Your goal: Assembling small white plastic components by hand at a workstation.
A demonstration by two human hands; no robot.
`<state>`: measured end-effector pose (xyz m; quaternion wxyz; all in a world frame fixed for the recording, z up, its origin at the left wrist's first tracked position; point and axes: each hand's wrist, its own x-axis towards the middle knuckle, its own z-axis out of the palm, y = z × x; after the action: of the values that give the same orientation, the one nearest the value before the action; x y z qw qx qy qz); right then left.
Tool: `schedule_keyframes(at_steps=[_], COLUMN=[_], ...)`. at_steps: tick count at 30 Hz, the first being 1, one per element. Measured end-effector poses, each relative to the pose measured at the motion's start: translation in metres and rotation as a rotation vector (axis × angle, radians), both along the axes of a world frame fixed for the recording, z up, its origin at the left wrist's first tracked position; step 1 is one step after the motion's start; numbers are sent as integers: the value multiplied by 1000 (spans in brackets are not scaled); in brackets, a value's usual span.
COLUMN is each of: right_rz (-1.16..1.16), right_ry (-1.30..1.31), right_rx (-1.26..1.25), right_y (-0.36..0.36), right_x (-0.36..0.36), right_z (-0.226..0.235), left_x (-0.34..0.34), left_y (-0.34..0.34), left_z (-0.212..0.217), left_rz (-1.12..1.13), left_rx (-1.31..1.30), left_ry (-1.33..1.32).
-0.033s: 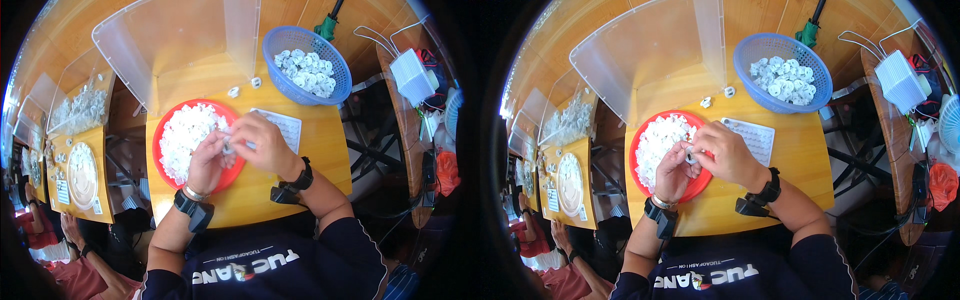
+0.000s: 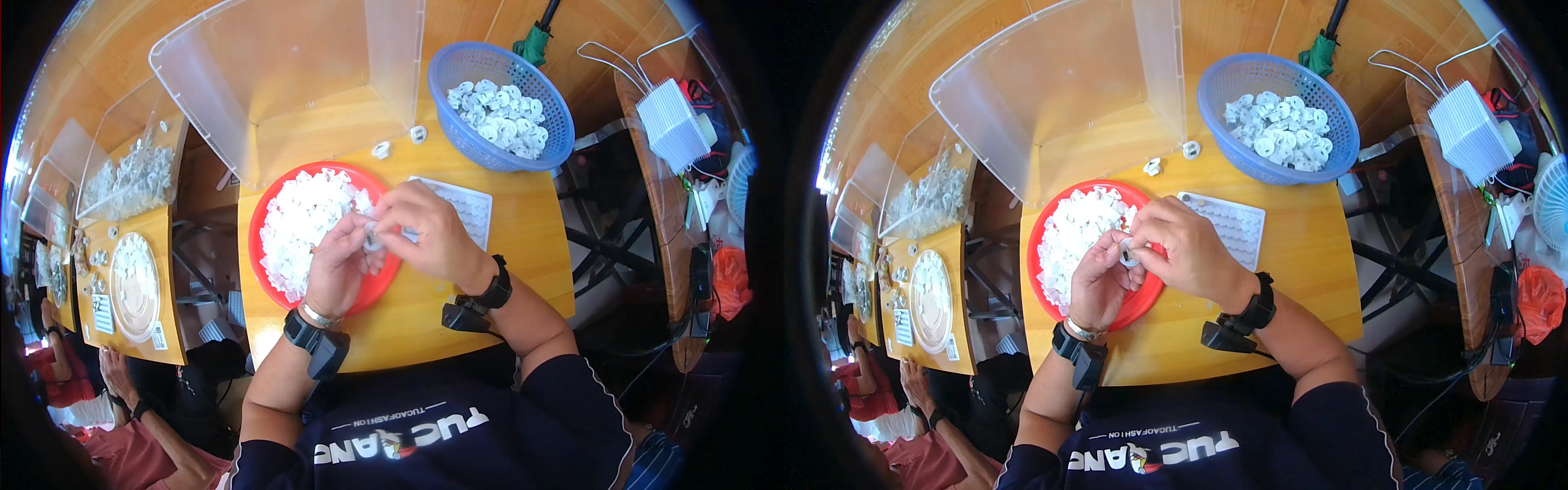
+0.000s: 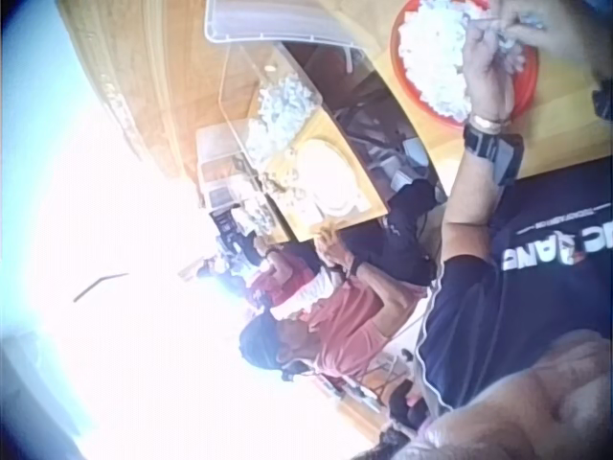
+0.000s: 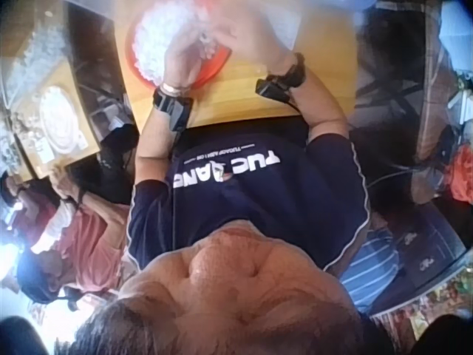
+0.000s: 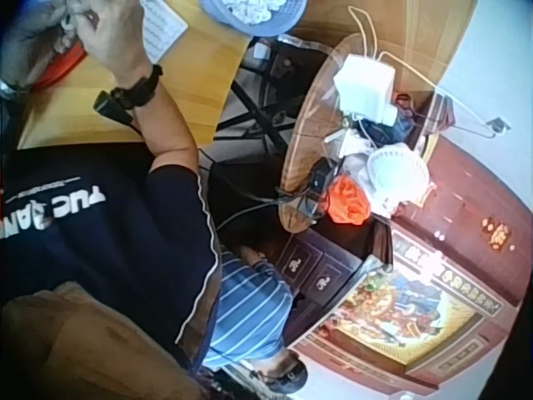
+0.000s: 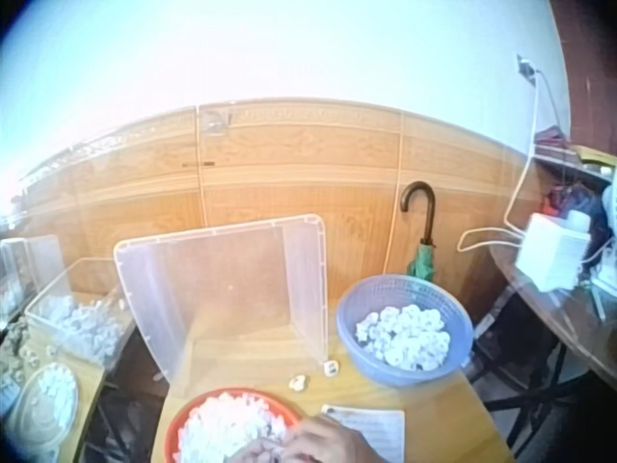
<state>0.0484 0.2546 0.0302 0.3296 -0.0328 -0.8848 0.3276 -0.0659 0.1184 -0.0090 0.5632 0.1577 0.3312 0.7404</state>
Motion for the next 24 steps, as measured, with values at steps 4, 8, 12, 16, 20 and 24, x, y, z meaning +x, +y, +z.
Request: schedule_keyframes(at_steps=[4,8,12,16,20,24], right_rz=[22,61,104,160,29,-96], right_ry=[-7,-49,-209,-217,-217,-223], right_rx=[-114,-319,-600,-823,-805,-586], right_y=[1,3,9,10,16,25], right_x=[-1,0,4,2,2,5], right_z=[-2,-9,-15,-16,-7,-7], left_x=[0,0,1,-1,-7,-7], left_y=[0,-1,0,-1,0,0], left_z=[2,1,1,2,1,4], left_rz=[-6,-19,-35,-30,-19,13], left_rx=[-4,2,10,41,107,104], left_ry=[31,50,87,65,3,-36])
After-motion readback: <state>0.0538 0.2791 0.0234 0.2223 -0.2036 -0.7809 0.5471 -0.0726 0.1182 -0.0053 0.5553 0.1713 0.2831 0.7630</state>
